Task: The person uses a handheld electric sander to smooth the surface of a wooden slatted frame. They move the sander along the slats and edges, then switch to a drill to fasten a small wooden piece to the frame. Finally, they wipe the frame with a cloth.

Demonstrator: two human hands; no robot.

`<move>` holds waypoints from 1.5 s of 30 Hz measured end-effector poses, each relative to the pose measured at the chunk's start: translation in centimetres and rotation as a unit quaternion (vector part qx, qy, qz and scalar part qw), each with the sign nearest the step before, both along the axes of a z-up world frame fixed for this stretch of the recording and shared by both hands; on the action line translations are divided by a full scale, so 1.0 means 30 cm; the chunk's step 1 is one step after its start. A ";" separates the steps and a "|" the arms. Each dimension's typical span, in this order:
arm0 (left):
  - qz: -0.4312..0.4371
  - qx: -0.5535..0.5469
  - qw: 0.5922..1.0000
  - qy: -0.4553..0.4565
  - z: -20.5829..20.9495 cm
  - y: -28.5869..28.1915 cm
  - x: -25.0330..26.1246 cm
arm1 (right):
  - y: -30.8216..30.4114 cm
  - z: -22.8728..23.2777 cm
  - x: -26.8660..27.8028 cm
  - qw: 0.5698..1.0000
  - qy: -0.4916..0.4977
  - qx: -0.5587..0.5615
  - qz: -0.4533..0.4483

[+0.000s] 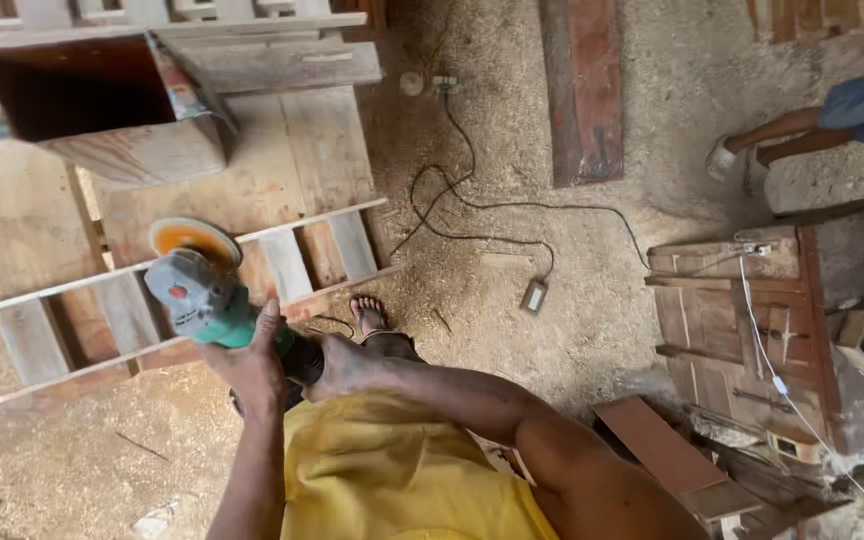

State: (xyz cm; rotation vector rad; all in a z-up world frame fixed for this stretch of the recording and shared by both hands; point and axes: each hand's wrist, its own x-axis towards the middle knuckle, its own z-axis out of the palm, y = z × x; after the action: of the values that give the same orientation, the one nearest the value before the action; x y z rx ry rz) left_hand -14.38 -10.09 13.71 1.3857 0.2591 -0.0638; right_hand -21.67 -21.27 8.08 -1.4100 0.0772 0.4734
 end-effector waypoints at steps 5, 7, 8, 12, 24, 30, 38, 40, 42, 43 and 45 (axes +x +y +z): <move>-0.040 0.128 0.989 -0.069 -0.149 -0.027 -0.097 | 0.036 -0.206 -0.228 0.997 0.076 -0.021 -0.007; -0.070 0.150 0.985 -0.056 -0.142 -0.066 -0.080 | -0.024 -0.232 -0.179 0.998 0.041 -0.050 -0.017; -0.078 0.160 0.983 -0.053 -0.144 -0.097 -0.053 | -0.058 -0.234 -0.147 0.998 0.019 -0.065 -0.016; -0.110 0.173 0.978 -0.038 -0.123 -0.111 -0.086 | -0.079 -0.195 -0.154 0.998 0.037 -0.049 -0.035; -0.160 0.292 0.942 -0.036 -0.206 -0.047 -0.081 | -0.305 -0.474 -0.367 0.960 0.118 -0.253 0.008; -0.242 0.352 0.904 -0.019 -0.207 -0.009 -0.071 | -0.542 -0.676 -0.432 0.926 0.069 -0.300 -0.218; -0.322 0.486 0.811 0.055 -0.279 -0.049 -0.164 | -0.595 -0.813 -0.296 0.926 0.048 -0.158 -0.338; -0.347 0.499 0.793 0.052 -0.304 -0.072 -0.182 | -0.586 -0.844 -0.256 0.938 0.011 -0.115 -0.326; -0.380 0.499 0.776 0.069 -0.338 -0.109 -0.180 | -0.584 -0.871 -0.214 0.944 -0.012 -0.071 -0.322; -0.391 0.505 0.766 0.074 -0.350 -0.127 -0.184 | -0.581 -0.878 -0.205 0.945 -0.013 -0.047 -0.323; -0.412 0.515 0.746 0.087 -0.372 -0.161 -0.195 | -0.572 -0.888 -0.204 0.944 -0.012 -0.014 -0.328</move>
State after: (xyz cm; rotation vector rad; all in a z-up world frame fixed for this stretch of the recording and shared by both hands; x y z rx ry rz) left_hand -20.24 -14.93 2.55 2.5316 -0.2547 -0.9123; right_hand -27.79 -38.43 -18.58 -1.3244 0.5183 -0.1012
